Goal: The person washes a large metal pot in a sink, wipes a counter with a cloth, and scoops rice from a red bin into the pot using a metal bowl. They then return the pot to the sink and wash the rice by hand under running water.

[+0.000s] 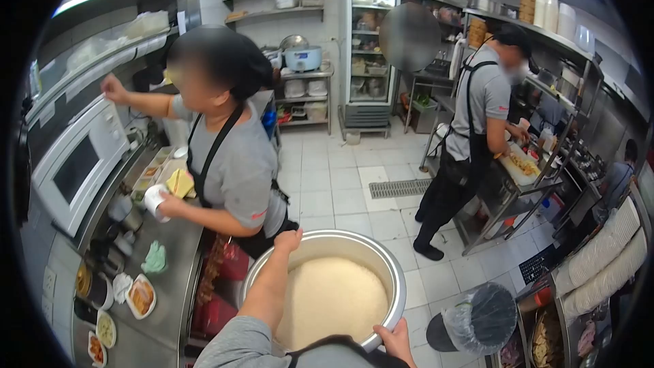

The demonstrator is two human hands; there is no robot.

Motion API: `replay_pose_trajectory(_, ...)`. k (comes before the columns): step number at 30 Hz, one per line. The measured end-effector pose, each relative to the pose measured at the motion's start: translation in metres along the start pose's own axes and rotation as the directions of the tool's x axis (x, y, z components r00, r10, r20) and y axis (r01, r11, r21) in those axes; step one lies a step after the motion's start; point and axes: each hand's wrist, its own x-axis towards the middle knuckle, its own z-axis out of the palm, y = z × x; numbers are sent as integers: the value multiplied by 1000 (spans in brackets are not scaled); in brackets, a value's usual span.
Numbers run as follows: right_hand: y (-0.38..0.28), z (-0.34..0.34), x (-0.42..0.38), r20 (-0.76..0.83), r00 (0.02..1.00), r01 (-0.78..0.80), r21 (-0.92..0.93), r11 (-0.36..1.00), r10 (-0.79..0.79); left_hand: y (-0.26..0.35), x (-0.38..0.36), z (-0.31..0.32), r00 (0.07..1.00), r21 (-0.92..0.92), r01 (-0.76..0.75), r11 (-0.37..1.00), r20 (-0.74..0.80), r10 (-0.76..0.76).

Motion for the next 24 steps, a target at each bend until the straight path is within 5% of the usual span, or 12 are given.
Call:
replay_pose_trajectory(6, -7, -21, 83, -81, 990, 123, 80, 989, -117, 81, 96, 7, 999, -5, -49, 999, 24, 49)
replay_pose_trajectory(11, -53, -32, 153, 29, 988, 142, 190, 972, -150, 137, 156, -15, 999, -1, -36, 999, 18, 36)
replay_pose_trajectory(22, -91, 3, 377, 196, 980, 0, 216, 976, -43, 128, 365, -11, 998, 50, 50, 997, -29, -49)
replay_pose_trajectory(24, -90, 16, 428, 69, 994, 76, 138, 988, -86, 138, 425, -28, 999, 23, 22, 999, -33, -21)
